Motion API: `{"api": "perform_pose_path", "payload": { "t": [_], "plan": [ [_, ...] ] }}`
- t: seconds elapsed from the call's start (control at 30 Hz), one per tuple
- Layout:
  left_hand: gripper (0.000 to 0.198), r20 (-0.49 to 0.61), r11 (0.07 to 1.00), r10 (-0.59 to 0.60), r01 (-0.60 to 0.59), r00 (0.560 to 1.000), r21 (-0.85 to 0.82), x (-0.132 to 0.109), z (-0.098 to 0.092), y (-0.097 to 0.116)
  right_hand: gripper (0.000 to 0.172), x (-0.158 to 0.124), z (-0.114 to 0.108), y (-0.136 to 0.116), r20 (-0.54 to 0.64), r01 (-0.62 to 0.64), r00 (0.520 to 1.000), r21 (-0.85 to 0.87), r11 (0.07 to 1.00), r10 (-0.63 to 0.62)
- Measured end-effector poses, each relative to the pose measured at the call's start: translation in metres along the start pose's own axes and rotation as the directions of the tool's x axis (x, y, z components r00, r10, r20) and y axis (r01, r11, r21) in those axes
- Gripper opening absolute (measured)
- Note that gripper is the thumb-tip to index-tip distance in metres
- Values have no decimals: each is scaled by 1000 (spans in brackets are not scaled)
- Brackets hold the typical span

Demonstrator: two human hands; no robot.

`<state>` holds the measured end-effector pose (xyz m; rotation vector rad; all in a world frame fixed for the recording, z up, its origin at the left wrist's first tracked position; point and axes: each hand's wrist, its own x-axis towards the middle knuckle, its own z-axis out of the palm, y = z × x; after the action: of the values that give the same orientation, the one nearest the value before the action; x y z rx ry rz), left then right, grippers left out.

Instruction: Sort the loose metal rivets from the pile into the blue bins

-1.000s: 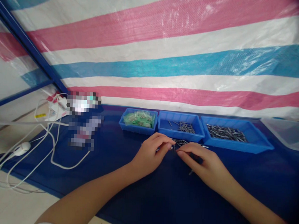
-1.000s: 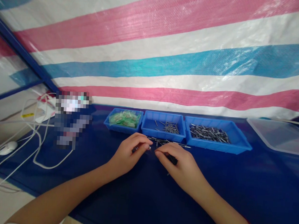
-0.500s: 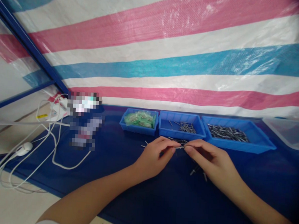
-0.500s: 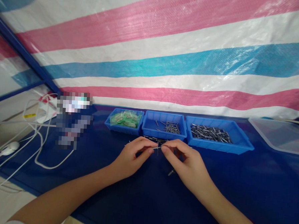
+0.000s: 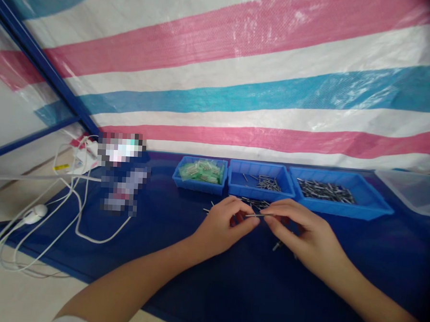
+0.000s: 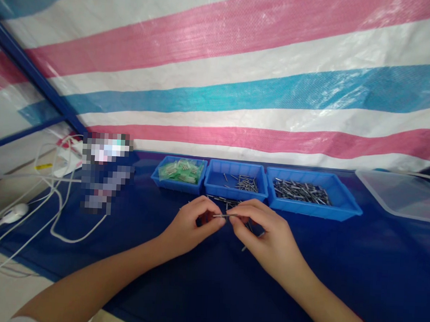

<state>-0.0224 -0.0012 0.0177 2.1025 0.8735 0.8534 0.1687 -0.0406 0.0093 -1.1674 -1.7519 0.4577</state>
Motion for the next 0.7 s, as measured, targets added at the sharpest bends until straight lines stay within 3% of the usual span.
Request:
{"api": "perform_pose_path", "payload": {
  "t": [0.13,0.23,0.33,0.43,0.57,0.7],
  "plan": [
    [18,-37,996,45,-42,998,74,1,-2,-2,13,4,-2,5,70,22,997,-56,998,-18],
    [19,32,977,95,-99,995,188,3,-4,-4,17,8,-10,12,120,52,992,-120,991,-38],
    [22,133,916,139,-178,981,360,8,-12,-7,19,13,-30,24,-21,58,998,-283,957,-67],
    [23,236,820,147,-251,961,514,13,-25,-12,22,18,-55,40,-192,-36,978,-537,843,-80],
    [26,329,775,108,-287,938,563,16,-41,-21,27,20,-75,61,-235,-136,972,-666,734,-33],
    [30,402,803,77,-296,912,517,14,-42,-25,28,19,-74,69,-245,-169,969,-719,674,-18]
  ]
}}
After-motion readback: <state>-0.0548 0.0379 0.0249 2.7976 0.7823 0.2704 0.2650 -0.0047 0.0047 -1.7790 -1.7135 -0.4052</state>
